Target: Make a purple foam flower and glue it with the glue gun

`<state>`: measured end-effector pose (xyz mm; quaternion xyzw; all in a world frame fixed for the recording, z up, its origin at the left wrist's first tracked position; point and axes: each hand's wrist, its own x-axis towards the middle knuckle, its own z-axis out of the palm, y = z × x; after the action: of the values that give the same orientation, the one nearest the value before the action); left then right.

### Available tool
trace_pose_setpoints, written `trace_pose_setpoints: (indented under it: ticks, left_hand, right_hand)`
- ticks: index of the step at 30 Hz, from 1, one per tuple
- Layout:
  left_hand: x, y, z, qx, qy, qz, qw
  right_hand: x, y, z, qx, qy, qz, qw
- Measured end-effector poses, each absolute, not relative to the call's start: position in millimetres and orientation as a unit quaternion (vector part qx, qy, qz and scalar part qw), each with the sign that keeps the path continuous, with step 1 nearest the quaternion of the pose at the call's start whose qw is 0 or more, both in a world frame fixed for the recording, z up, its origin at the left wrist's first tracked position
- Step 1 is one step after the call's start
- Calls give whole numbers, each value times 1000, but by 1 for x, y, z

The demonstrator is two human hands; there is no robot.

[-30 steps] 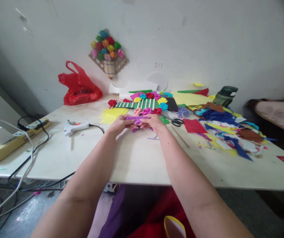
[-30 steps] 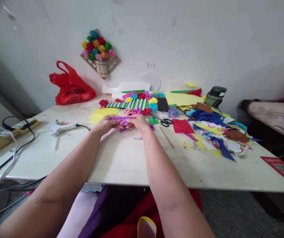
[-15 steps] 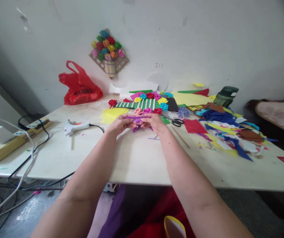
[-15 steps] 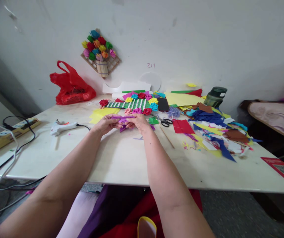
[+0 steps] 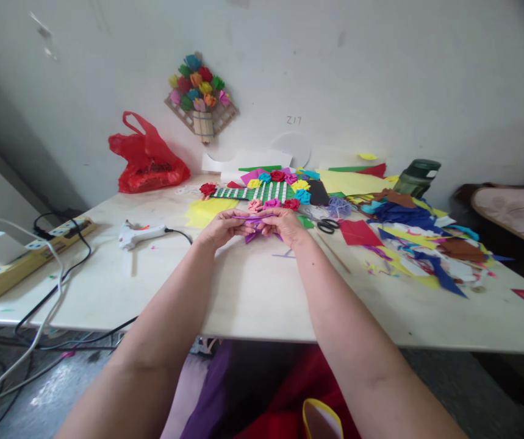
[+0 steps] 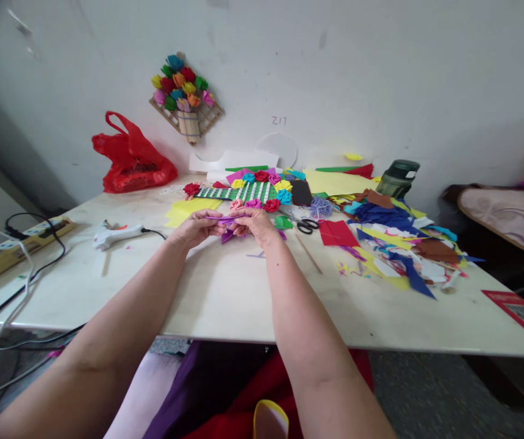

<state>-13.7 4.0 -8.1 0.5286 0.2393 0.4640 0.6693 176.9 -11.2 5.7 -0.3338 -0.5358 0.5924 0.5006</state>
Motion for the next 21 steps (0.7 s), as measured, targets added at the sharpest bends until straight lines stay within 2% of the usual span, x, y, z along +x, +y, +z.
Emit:
trace_pose_setpoints:
  ticks: [21]
  left_hand:
    - [-15,4,-3,530,236,468,666]
  right_hand:
    - [179,-12,6,-293,-570,580,503]
